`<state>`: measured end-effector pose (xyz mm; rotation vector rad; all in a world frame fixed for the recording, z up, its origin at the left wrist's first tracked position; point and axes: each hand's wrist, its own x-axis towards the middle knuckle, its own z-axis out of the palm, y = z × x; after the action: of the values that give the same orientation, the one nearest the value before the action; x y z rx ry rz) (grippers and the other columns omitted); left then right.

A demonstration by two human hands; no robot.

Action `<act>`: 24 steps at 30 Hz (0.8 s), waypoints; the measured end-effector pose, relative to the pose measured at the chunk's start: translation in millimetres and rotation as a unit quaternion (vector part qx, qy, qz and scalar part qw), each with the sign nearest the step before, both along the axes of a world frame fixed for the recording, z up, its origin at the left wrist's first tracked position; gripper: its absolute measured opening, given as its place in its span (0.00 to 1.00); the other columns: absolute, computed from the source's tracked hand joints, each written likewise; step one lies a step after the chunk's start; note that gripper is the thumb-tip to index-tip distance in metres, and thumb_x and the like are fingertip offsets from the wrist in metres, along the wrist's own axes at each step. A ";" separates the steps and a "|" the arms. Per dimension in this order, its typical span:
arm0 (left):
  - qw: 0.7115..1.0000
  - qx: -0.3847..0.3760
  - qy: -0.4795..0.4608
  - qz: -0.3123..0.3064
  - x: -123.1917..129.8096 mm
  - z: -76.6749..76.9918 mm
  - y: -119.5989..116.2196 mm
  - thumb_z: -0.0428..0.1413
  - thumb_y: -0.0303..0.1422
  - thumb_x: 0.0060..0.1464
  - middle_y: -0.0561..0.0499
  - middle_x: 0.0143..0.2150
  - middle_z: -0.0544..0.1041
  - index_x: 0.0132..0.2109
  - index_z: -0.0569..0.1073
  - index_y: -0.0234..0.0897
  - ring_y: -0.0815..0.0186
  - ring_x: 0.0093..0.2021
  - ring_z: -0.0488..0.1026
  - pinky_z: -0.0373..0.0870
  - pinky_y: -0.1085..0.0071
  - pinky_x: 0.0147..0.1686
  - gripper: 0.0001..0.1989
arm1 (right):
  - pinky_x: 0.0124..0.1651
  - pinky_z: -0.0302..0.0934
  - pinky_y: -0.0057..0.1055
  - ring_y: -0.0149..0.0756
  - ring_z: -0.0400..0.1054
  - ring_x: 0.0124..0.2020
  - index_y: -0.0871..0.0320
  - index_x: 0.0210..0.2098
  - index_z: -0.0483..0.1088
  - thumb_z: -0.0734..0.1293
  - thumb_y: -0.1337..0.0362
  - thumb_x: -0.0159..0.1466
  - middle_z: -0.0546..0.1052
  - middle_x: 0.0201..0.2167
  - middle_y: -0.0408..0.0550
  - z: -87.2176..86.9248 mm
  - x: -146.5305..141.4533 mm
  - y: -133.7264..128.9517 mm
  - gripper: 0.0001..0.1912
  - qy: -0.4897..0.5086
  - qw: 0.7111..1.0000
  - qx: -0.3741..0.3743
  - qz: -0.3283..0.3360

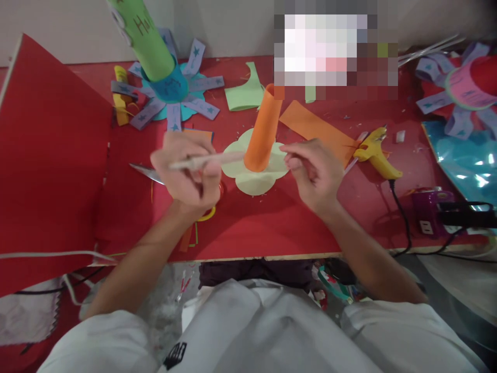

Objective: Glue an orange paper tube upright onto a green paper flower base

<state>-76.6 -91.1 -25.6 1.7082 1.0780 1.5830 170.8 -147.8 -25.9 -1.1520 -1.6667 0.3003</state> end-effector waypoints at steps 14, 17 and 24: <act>0.993 -0.071 -0.032 -0.086 12.4 -24.1 38.1 0.69 0.57 0.62 0.51 0.41 0.82 0.40 0.74 0.45 0.60 0.43 0.86 0.84 0.57 0.49 0.23 | 0.38 0.73 0.38 0.39 0.77 0.35 0.51 0.42 0.85 0.65 0.44 0.79 0.82 0.32 0.47 -14.7 17.0 21.0 0.22 0.023 0.992 -0.121 0.031; 0.991 -0.077 -0.027 -0.102 18.8 -21.9 36.9 0.68 0.59 0.62 0.52 0.41 0.82 0.39 0.72 0.44 0.62 0.41 0.85 0.84 0.58 0.49 0.25 | 0.39 0.73 0.38 0.39 0.78 0.35 0.51 0.42 0.85 0.65 0.44 0.79 0.83 0.33 0.47 -14.7 15.5 20.8 0.22 0.009 0.992 -0.120 0.036; 0.988 -0.084 -0.007 -0.129 18.3 -29.0 42.2 0.70 0.55 0.62 0.55 0.39 0.82 0.39 0.73 0.45 0.65 0.36 0.84 0.84 0.57 0.47 0.22 | 0.39 0.74 0.38 0.39 0.78 0.35 0.49 0.41 0.84 0.65 0.45 0.79 0.83 0.33 0.47 -14.3 15.1 19.9 0.21 0.009 0.993 -0.116 0.037</act>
<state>-58.3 -48.9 -54.6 1.6455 0.9140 1.3031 185.9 -127.9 -40.2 -1.2550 -1.6932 0.5624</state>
